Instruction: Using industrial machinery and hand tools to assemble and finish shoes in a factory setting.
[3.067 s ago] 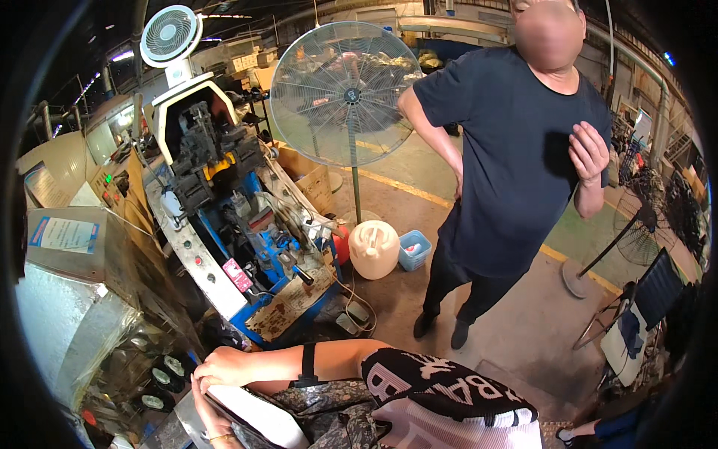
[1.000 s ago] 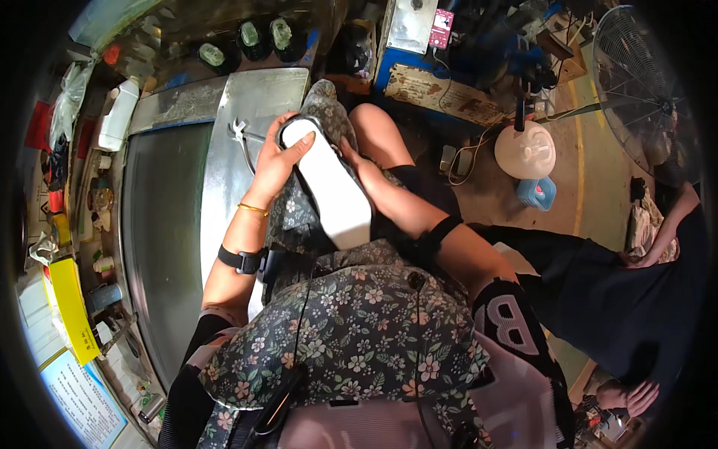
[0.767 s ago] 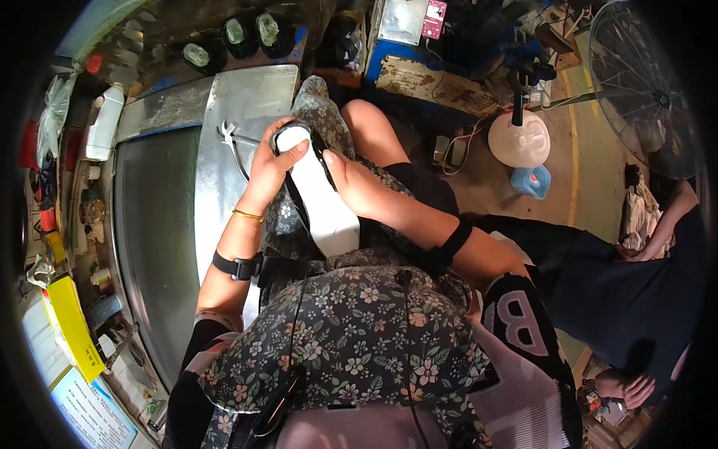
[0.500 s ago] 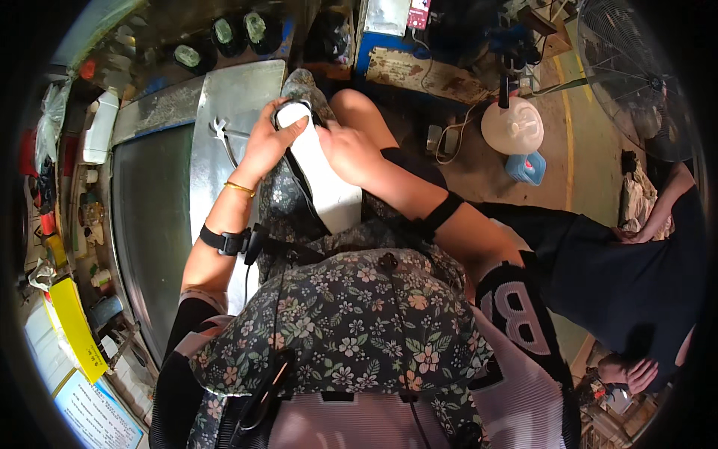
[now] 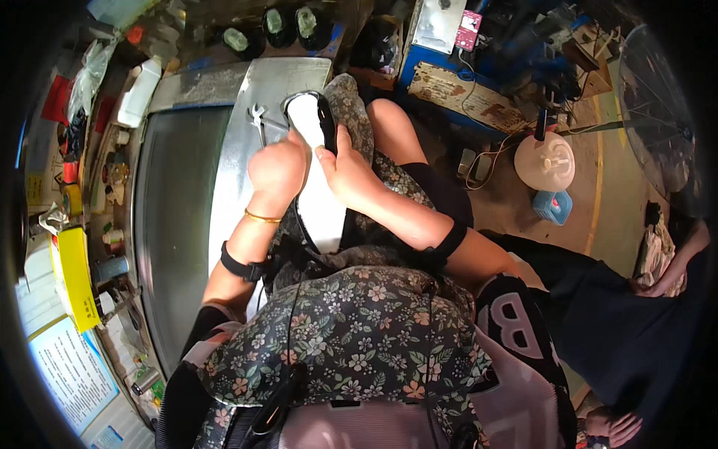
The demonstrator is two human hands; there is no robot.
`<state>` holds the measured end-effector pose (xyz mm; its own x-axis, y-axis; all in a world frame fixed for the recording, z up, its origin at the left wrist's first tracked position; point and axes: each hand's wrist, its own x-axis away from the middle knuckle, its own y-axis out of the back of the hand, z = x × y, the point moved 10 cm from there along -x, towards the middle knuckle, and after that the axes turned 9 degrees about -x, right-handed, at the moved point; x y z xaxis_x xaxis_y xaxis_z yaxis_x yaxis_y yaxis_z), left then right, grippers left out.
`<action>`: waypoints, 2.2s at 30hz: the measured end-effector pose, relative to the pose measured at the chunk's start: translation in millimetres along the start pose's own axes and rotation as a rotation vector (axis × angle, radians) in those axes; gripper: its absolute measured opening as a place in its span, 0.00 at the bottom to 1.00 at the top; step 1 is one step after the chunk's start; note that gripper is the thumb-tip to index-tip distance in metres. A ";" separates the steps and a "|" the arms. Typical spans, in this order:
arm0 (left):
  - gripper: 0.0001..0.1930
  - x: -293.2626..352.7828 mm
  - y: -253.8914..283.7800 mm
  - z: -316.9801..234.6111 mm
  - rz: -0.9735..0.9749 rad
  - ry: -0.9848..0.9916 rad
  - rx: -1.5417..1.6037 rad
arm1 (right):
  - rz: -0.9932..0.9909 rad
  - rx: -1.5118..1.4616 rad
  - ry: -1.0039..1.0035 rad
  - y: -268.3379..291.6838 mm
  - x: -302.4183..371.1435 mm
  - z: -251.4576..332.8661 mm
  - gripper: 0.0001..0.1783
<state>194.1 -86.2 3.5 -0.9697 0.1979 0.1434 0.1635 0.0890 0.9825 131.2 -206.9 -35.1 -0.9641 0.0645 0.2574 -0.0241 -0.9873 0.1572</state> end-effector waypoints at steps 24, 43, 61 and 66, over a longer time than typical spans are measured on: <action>0.29 -82.5 -9.7 -10.3 0.029 -0.032 0.584 | -0.096 0.718 0.432 26.4 -93.7 77.7 0.13; 0.19 -44.2 15.2 33.2 -0.147 0.200 1.681 | 0.136 -0.392 0.094 32.9 55.0 -19.4 0.27; 0.35 91.3 -75.0 -113.2 1.107 -0.787 0.862 | 0.244 0.555 0.696 80.2 79.0 32.3 0.09; 0.32 94.3 -89.5 -104.2 1.110 -0.702 0.924 | 0.177 0.667 0.737 70.1 68.6 5.0 0.06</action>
<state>69.2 -177.3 -58.6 -0.0741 0.9276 0.3663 0.9966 0.0825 -0.0073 64.7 -271.0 -1.7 -0.8678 -0.4041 -0.2892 0.0705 -0.6763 0.7333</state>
